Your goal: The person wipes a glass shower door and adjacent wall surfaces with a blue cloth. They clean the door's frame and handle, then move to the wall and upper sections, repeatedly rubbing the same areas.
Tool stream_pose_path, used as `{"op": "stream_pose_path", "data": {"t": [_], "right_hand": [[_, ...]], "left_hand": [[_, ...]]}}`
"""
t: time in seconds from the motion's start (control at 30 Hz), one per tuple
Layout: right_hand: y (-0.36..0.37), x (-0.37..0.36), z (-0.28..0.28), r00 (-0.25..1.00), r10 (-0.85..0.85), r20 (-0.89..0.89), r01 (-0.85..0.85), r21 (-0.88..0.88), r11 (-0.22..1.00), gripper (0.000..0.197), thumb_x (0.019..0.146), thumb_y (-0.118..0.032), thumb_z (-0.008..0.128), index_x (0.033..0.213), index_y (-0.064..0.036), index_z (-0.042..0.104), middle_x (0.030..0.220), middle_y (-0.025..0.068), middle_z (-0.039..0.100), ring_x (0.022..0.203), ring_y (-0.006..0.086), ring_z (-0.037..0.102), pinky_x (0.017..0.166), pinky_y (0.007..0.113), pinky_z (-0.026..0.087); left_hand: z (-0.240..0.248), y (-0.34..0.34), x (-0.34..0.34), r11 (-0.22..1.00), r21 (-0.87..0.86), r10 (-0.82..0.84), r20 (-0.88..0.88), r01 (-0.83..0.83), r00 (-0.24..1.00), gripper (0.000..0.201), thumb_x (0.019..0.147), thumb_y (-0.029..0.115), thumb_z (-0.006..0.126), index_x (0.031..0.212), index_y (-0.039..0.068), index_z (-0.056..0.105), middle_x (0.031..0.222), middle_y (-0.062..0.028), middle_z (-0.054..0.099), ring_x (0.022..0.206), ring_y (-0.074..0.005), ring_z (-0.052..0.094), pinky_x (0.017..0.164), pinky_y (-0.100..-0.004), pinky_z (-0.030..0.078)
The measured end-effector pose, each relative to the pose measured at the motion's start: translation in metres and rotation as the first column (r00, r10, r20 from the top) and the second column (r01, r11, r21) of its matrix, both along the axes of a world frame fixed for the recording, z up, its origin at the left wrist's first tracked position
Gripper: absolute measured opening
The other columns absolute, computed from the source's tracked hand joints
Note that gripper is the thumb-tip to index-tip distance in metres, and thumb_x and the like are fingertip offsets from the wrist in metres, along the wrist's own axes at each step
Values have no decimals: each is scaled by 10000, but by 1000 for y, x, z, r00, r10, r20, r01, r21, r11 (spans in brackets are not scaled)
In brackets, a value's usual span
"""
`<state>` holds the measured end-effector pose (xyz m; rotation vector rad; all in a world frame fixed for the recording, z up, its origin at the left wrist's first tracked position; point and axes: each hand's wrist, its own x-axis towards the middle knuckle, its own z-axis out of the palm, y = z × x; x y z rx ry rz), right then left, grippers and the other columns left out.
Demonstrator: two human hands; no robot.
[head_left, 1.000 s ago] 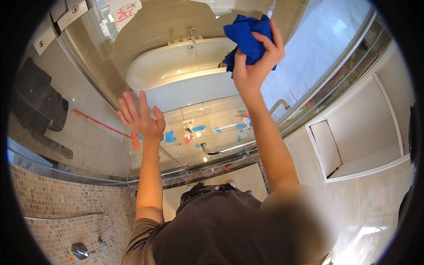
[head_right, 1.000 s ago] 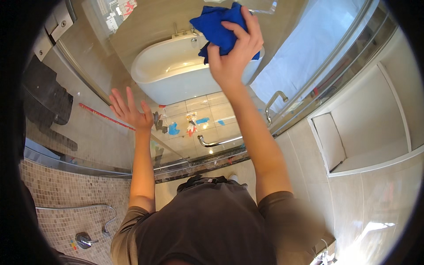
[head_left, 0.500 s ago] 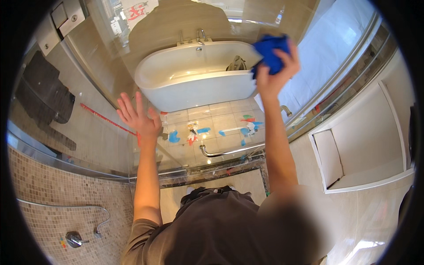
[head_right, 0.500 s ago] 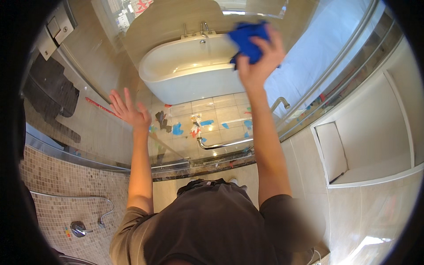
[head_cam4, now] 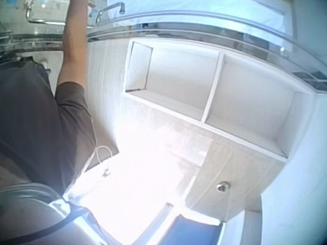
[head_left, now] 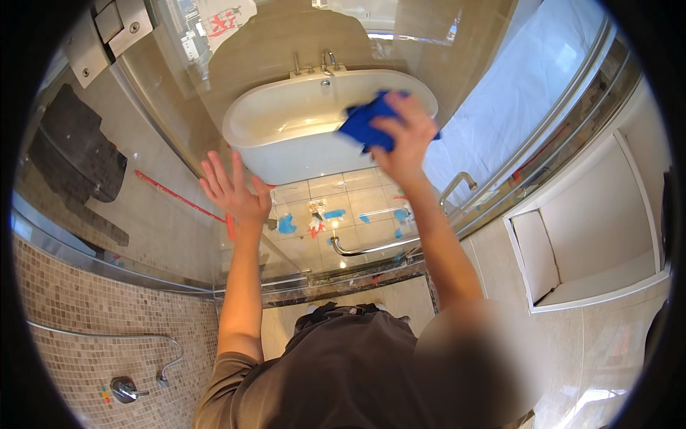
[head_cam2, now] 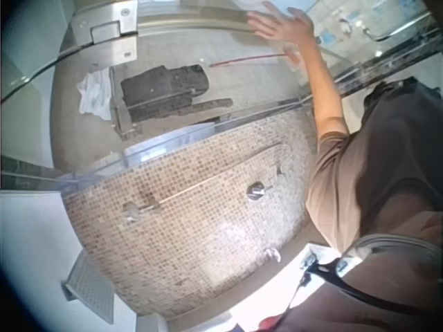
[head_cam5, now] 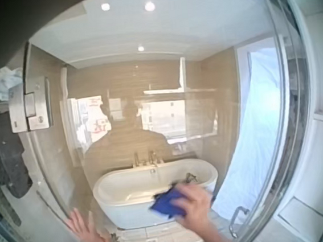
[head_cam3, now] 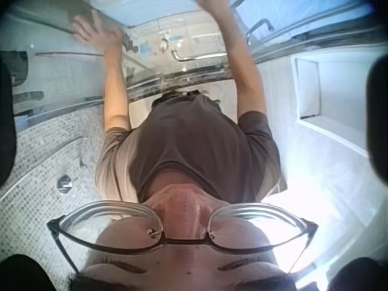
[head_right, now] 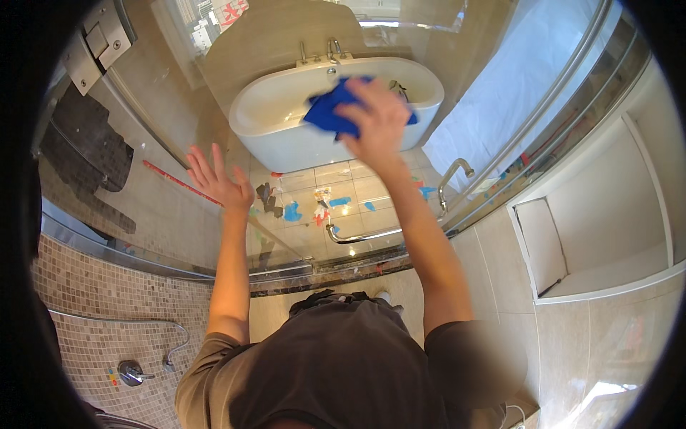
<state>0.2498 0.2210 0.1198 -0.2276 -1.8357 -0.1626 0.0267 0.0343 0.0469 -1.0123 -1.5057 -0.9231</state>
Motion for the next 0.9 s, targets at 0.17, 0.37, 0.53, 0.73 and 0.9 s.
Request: {"op": "stream_pose_path", "data": {"t": [0.17, 0.37, 0.53, 0.73, 0.9], "right_hand": [[10, -12, 30, 869, -36, -494, 17, -42, 999, 433, 589, -69, 622, 1020, -109, 599, 1354, 167, 485, 1239, 399, 427, 1039, 471, 245], [-43, -40, -46, 994, 43, 102, -60, 170, 984, 356, 570, -186, 740, 905, -272, 654, 1296, -76, 556, 1218, 223, 486, 990, 397, 373], [-16, -15, 26, 999, 36, 2, -36, 64, 997, 488, 568, -114, 722, 1034, -192, 603, 1337, 35, 527, 1243, 304, 468, 972, 441, 313], [-22, -34, -24, 940, -35, -339, 11, -72, 997, 445, 593, -97, 692, 1025, -157, 601, 1342, 93, 513, 1234, 362, 443, 1011, 465, 294], [-29, -25, -120, 980, -23, 197, -26, 242, 970, 271, 654, -202, 721, 902, -300, 671, 1300, -87, 558, 1185, 200, 510, 954, 362, 385]], "left_hand": [[-2, -1, 0, 1000, -1, -21, 14, 21, 1000, 560, 880, 278, 467, 1406, 88, 465, 1513, -223, 311, 1420, -383, 243, 1129, -514, 100], [-2, 1, 1, 999, -10, -50, 19, 50, 999, 558, 873, 274, 481, 1403, 98, 473, 1516, -211, 315, 1425, -373, 238, 1127, -520, 100], [-5, -8, -1, 996, -31, -80, 39, 81, 996, 556, 866, 270, 505, 1395, 101, 481, 1517, -208, 313, 1422, -373, 242, 1123, -521, 110], [10, 2, 11, 976, 10, -217, -1, 217, 976, 499, 822, 242, 554, 1310, 142, 582, 1479, -208, 379, 1399, -355, 296, 1122, -499, 143], [51, 16, 31, 962, -164, -225, -15, 219, 974, 526, 818, 243, 574, 1335, 145, 560, 1501, -222, 332, 1396, -368, 288, 1123, -497, 136]]}}
